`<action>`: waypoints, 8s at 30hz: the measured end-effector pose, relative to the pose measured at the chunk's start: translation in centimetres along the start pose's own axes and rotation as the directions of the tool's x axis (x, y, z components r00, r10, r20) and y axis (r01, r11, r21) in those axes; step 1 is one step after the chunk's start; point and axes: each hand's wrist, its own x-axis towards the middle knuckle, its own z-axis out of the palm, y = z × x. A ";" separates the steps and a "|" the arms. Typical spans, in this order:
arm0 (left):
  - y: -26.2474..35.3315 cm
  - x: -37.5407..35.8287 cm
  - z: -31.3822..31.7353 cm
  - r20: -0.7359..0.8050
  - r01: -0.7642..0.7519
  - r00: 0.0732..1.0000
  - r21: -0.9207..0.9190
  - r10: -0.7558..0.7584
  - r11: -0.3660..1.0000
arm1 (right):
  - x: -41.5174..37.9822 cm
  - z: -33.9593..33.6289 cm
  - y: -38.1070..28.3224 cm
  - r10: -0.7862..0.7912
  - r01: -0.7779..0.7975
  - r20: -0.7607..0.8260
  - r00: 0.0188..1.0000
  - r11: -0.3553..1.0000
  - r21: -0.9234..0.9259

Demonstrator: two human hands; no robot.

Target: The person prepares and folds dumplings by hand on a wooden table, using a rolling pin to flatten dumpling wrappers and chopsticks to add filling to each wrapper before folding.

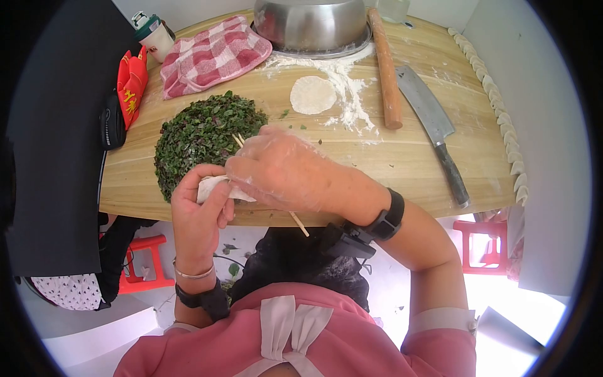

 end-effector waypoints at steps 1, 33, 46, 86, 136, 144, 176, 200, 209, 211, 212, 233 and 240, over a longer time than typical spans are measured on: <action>0.0 0.0 0.0 0.005 -0.006 1.000 0.002 0.006 1.000 | 0.0 -0.1 -0.1 -0.004 0.003 0.006 1.000 0.999 0.035; 0.5 -0.4 -0.2 0.054 -0.088 0.995 -0.007 0.088 0.996 | 0.2 -0.3 -0.5 0.055 -0.056 0.031 0.998 0.997 0.046; 0.6 -0.4 -0.3 0.043 -0.075 0.996 0.037 0.073 0.997 | 0.2 -0.5 -0.3 -0.026 0.028 -0.051 0.998 0.999 0.033; -0.4 0.6 0.2 -0.021 -0.587 0.724 0.508 0.690 0.631 | 0.5 -1.3 -1.1 0.452 -0.466 0.220 0.865 0.558 0.687; 0.4 1.1 -1.6 0.276 -0.607 0.774 0.577 0.569 0.546 | -0.1 -0.7 0.2 0.384 -0.390 0.115 0.916 0.789 0.475; 0.4 1.3 -1.5 0.217 -0.463 0.879 0.601 0.424 0.651 | 0.0 -0.8 0.0 0.382 -0.400 0.138 0.914 0.781 0.480; 1.5 1.5 -1.4 0.339 -0.541 0.832 0.669 0.439 0.510 | -0.2 -0.1 0.3 0.279 -0.301 0.113 0.954 0.867 0.396; 1.8 1.3 -1.9 0.372 -0.560 0.819 0.680 0.436 0.473 | -0.3 0.3 0.4 0.248 -0.266 0.104 0.963 0.827 0.495; 2.1 2.2 -1.8 0.483 -0.634 0.765 0.678 0.426 0.372 | -0.2 -0.2 0.1 0.234 -0.293 0.181 0.955 0.839 0.459; 2.1 2.2 -1.8 0.510 -0.648 0.754 0.679 0.414 0.345 | -0.2 -0.2 0.1 0.231 -0.286 0.174 0.957 0.837 0.467; 2.2 2.2 -1.6 0.528 -0.668 0.736 0.668 0.423 0.327 | -0.2 -0.2 0.2 0.222 -0.275 0.166 0.961 0.843 0.463; -0.4 0.5 -0.6 0.186 -0.645 0.691 0.594 0.698 0.480 | 0.1 -0.8 -0.1 0.391 -0.498 0.408 0.825 0.160 0.853; -0.9 1.2 -0.2 0.212 -0.702 0.627 0.572 0.750 0.425 | 0.1 -1.2 -0.3 0.407 -0.456 0.391 0.826 0.073 0.887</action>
